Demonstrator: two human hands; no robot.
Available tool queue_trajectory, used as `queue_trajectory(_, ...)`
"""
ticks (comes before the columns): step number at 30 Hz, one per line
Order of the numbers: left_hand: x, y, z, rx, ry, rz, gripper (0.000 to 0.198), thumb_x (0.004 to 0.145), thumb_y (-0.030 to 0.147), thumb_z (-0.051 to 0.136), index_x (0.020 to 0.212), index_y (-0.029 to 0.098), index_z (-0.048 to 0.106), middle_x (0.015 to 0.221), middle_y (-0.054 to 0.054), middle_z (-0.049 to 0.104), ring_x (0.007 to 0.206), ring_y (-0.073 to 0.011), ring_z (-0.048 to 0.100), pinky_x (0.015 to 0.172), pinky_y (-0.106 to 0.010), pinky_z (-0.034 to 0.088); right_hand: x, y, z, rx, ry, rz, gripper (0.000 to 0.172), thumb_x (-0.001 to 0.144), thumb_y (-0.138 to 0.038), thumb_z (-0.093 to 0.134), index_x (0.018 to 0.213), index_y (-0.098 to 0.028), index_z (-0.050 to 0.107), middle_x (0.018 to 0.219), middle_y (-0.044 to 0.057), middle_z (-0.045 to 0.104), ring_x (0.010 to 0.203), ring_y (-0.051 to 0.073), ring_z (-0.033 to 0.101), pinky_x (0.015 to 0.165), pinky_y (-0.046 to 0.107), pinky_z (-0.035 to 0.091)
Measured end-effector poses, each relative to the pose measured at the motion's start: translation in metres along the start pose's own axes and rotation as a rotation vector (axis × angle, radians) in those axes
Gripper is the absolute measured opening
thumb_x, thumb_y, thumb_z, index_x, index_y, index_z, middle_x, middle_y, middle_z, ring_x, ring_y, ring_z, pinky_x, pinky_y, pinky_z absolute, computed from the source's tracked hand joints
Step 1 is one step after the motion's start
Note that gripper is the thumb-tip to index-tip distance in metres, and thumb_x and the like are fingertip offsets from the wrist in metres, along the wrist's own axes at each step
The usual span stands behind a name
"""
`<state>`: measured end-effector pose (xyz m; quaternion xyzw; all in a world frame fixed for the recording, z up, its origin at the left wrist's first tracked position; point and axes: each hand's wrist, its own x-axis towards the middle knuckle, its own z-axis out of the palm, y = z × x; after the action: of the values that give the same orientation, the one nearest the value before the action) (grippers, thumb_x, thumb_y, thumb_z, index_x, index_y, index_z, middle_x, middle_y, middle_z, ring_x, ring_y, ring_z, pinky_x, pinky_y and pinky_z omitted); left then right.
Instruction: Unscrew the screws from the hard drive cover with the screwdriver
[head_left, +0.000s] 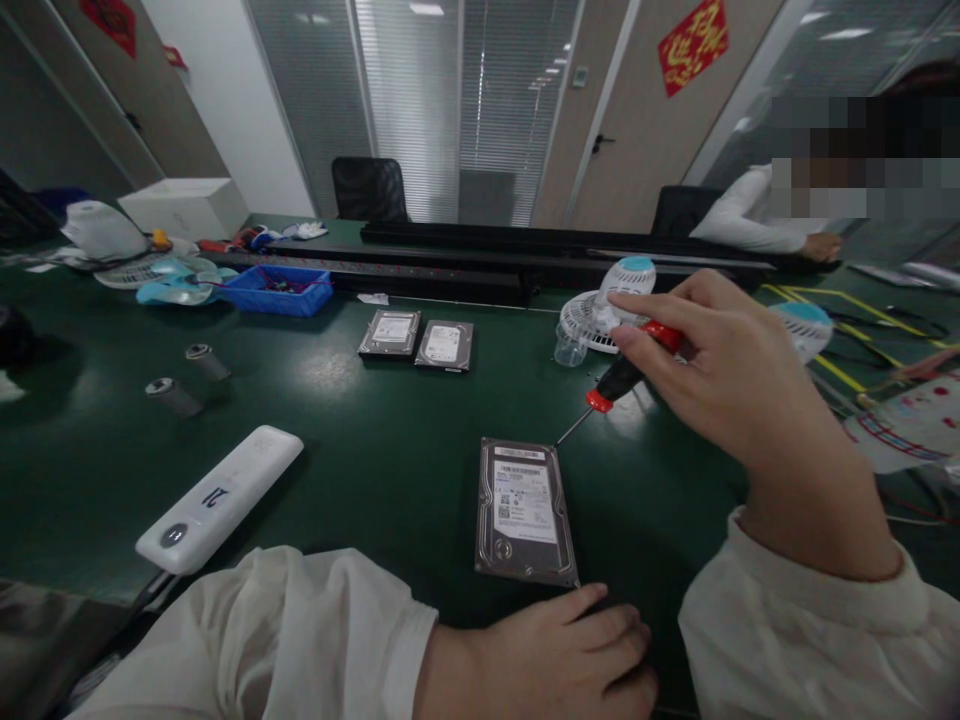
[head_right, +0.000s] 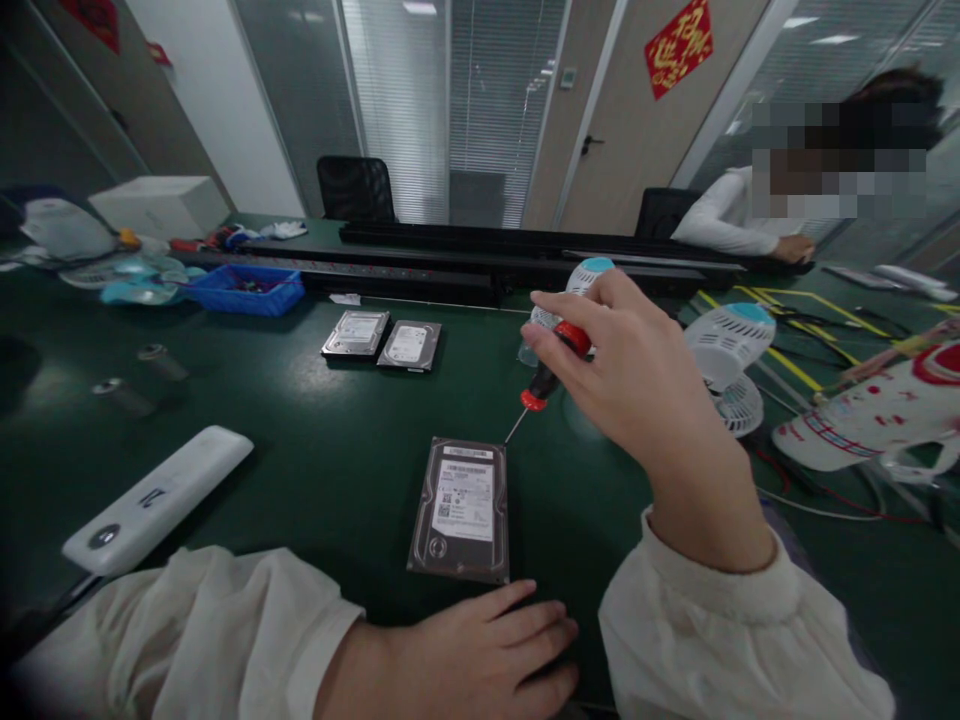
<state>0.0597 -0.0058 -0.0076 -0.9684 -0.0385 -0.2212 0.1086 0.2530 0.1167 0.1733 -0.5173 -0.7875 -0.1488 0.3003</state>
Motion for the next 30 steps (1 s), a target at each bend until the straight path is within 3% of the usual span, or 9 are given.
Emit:
queue_trajectory(4, 0.000, -0.001, -0.001, -0.009, 0.036, -0.017, 0.033, 0.114, 0.023, 0.048, 0.130, 0.020, 0.076, 0.142, -0.009, 0.075, 0.133, -0.0217, 0.066, 0.116, -0.040, 0.044, 0.001, 0.001, -0.002, 0.070, 0.008, -0.023, 0.041, 0.106, -0.041, 0.055, 0.131, -0.023, 0.081, 0.095, 0.014, 0.070, 0.092, 0.032, 0.071, 0.082, 0.049, 0.056)
queue_trajectory(8, 0.001, -0.001, -0.002, -0.007, 0.044, -0.020, 0.034, 0.114, 0.022, 0.047, 0.129, 0.020, 0.077, 0.139, -0.008, 0.076, 0.131, -0.0211, 0.067, 0.115, -0.039, 0.045, 0.002, -0.003, -0.001, 0.159, 0.020, -0.029, 0.047, 0.100, -0.035, 0.058, 0.142, -0.020, 0.074, 0.106, 0.014, 0.078, 0.097, 0.032, 0.074, 0.085, 0.050, 0.058)
queue_trajectory(13, 0.002, -0.001, -0.002, -0.011, 0.034, -0.014, 0.034, 0.114, 0.023, 0.047, 0.131, 0.019, 0.076, 0.140, -0.009, 0.075, 0.133, -0.0223, 0.066, 0.117, -0.041, 0.043, 0.000, -0.006, 0.003, 0.348, -0.004, 0.045, 0.048, 0.093, -0.026, 0.056, 0.134, -0.016, 0.078, 0.096, 0.010, 0.083, 0.075, 0.026, 0.073, 0.069, 0.043, 0.055)
queue_trajectory(18, 0.003, -0.002, -0.005, -0.017, 0.035, -0.020, 0.034, 0.114, 0.023, 0.046, 0.129, 0.019, 0.077, 0.138, -0.008, 0.076, 0.131, -0.0210, 0.067, 0.115, -0.039, 0.044, -0.001, -0.012, 0.005, 0.316, 0.082, 0.041, 0.038, 0.098, -0.045, 0.067, 0.116, -0.018, 0.086, 0.097, 0.012, 0.084, 0.077, 0.028, 0.074, 0.071, 0.043, 0.055)
queue_trajectory(20, 0.003, -0.002, -0.006, -0.019, 0.020, -0.017, 0.034, 0.114, 0.023, 0.046, 0.130, 0.019, 0.076, 0.139, -0.009, 0.075, 0.132, -0.0211, 0.067, 0.116, -0.040, 0.043, 0.000, -0.013, 0.005, 0.317, 0.080, 0.052, 0.033, 0.096, -0.042, 0.071, 0.115, -0.020, 0.086, 0.101, 0.010, 0.085, 0.080, 0.029, 0.077, 0.071, 0.043, 0.057)
queue_trajectory(24, 0.002, -0.001, -0.005, -0.014, 0.008, -0.010, 0.034, 0.114, 0.023, 0.047, 0.132, 0.019, 0.075, 0.142, -0.010, 0.074, 0.134, -0.0213, 0.066, 0.117, -0.040, 0.042, 0.001, -0.011, 0.004, 0.349, 0.030, -0.020, 0.037, 0.095, -0.023, 0.060, 0.124, -0.021, 0.083, 0.113, 0.009, 0.085, 0.096, 0.030, 0.079, 0.085, 0.047, 0.062)
queue_trajectory(27, 0.002, -0.001, -0.004, -0.014, 0.041, -0.024, 0.033, 0.114, 0.023, 0.047, 0.129, 0.020, 0.076, 0.139, -0.009, 0.076, 0.132, -0.0212, 0.067, 0.117, -0.040, 0.042, 0.003, -0.009, 0.004, 0.358, -0.028, -0.034, 0.045, 0.101, -0.024, 0.051, 0.137, -0.022, 0.076, 0.129, 0.010, 0.081, 0.114, 0.033, 0.077, 0.099, 0.053, 0.059)
queue_trajectory(30, 0.002, -0.002, -0.005, -0.015, 0.030, -0.014, 0.033, 0.114, 0.024, 0.048, 0.129, 0.019, 0.076, 0.138, -0.010, 0.076, 0.131, -0.0215, 0.067, 0.117, -0.040, 0.042, 0.003, -0.009, 0.006, 0.300, -0.019, -0.003, 0.045, 0.106, -0.038, 0.051, 0.137, -0.018, 0.076, 0.120, 0.013, 0.083, 0.098, 0.031, 0.078, 0.088, 0.048, 0.060)
